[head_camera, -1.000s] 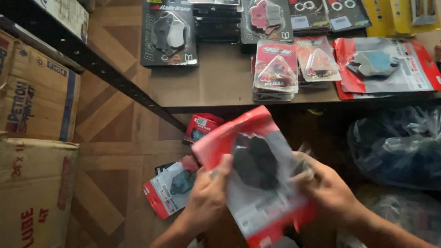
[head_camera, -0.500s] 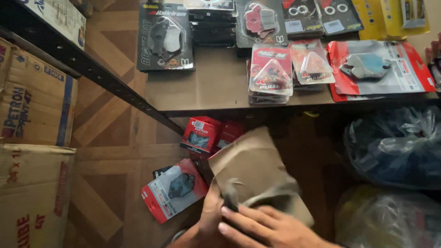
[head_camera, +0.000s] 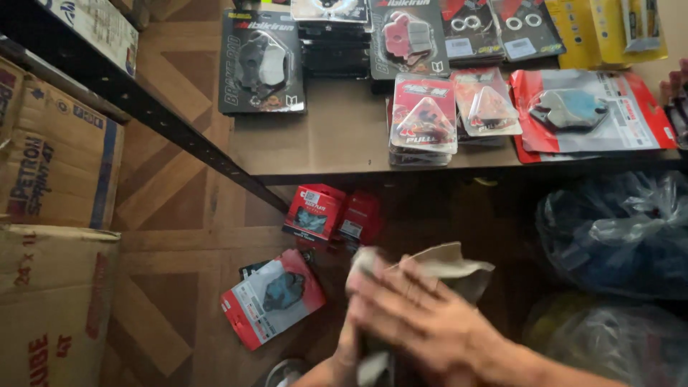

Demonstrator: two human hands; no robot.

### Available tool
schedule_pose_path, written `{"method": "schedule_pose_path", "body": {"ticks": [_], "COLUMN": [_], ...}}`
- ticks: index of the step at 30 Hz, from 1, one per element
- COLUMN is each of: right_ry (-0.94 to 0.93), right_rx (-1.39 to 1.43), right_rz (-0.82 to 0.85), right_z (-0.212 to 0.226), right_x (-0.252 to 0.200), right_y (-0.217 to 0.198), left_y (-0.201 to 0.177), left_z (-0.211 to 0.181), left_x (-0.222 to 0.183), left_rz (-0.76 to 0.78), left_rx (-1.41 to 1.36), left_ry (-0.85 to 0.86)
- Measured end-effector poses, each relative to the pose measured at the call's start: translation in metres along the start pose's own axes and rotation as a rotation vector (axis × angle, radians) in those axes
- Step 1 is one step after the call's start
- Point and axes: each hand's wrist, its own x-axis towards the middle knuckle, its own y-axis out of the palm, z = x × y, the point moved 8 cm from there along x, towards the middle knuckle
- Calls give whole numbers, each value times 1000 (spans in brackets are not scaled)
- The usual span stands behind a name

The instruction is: Wiping and organizing packaged motorcycle parts on a storage shelf.

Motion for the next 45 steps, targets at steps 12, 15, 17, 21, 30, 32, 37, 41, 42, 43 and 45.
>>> {"method": "schedule_pose_path", "body": {"ticks": [12,15,17,21,30,32,37,41,42,43,45], "right_ry": [75,186,340,235,225,267,-79,5,180,349,678], "right_rx": [-21,78,330,355,119,382,197,-396,-3,389,656], "right_rz": [3,-47,-139,-112,-27,-152,138,203,-50,-307,-369], "right_z": [-5,-37,-57,-30,-58,-48,9,-44,-56,-77,-101], "right_x": [10,25,23,9,8,8,12,15,23,24,-10], "right_y": [5,-23,-31,-17,-4,-19,2,28,-8,-39,-23], "left_y": [105,83,49,99,0,30,161,194,180,167,139], "left_z": [-78,-60,-61,-91,-28,-61,-125,-101,-95,-91,-91], "left_x": [8,35,51,40,34,23,6,14,8,4,-1], "left_rz": [-16,34,66,291,-2,7,32,71,51,35,-27], "left_rx": [140,169,143,-217,-193,-108,101,-51,13,81,203], "left_ry": [157,145,168,109,114,116,121,126,72,18,-36]}}
